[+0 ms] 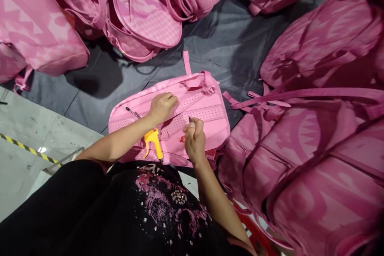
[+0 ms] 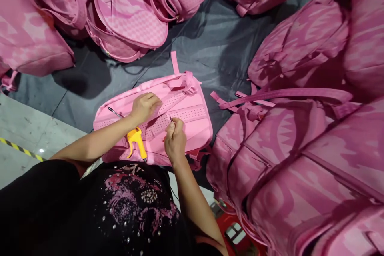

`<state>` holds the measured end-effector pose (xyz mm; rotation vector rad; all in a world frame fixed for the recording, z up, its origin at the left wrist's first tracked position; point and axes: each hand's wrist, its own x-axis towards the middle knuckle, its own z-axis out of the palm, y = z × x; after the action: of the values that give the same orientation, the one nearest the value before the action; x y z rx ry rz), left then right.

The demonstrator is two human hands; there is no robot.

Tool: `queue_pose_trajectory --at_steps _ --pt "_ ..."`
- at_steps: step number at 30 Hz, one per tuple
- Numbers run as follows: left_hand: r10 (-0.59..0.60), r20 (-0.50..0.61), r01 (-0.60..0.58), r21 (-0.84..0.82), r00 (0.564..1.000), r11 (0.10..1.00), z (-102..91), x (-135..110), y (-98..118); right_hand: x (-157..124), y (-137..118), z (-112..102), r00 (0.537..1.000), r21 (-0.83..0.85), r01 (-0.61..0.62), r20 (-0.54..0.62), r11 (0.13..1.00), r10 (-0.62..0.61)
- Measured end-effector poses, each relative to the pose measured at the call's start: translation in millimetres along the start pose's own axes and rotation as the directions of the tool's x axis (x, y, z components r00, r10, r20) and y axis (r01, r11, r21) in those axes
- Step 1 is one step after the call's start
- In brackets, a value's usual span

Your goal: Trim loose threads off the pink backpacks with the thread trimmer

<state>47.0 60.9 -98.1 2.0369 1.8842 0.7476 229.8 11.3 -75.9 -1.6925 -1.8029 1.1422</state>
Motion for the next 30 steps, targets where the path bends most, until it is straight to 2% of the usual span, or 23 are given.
queue_pose_trajectory --at_steps 3,6,10,13,16,24,30 --pt "0.065 -0.078 -0.065 0.014 0.995 0.998 5.5 -2.6 -5.3 6.4 -4.0 -2.1 1.000 -0.013 -0.016 0.009 1.000 0.016" --pt "0.086 -0.133 -0.102 -0.116 0.987 0.988 8.1 -2.9 -9.0 16.2 -8.9 -6.9 0.998 -0.057 0.061 -0.013 0.996 -0.062" --pt "0.105 -0.161 -0.143 -0.248 0.981 0.958 7.1 -1.1 -9.6 30.7 -14.6 -12.1 0.974 -0.290 0.158 -0.113 0.944 -0.198" --pt "0.171 -0.228 -0.220 -0.214 0.959 0.952 7.0 -0.5 -9.4 39.3 -15.1 -11.3 0.949 -0.440 0.182 -0.156 0.879 -0.275" --pt "0.196 -0.275 -0.254 -0.195 0.941 0.947 9.7 -0.6 -10.7 44.9 -12.9 -6.9 0.934 -0.478 0.223 -0.145 0.850 -0.326" --pt "0.113 -0.213 -0.181 -0.332 0.970 0.926 13.8 1.0 -12.3 54.3 -11.6 -0.8 0.944 -0.520 0.271 -0.023 0.810 -0.330" --pt "0.138 -0.138 -0.165 -0.207 0.981 0.964 12.2 0.1 -10.0 58.4 -11.6 5.2 0.964 -0.477 0.211 -0.041 0.853 -0.261"
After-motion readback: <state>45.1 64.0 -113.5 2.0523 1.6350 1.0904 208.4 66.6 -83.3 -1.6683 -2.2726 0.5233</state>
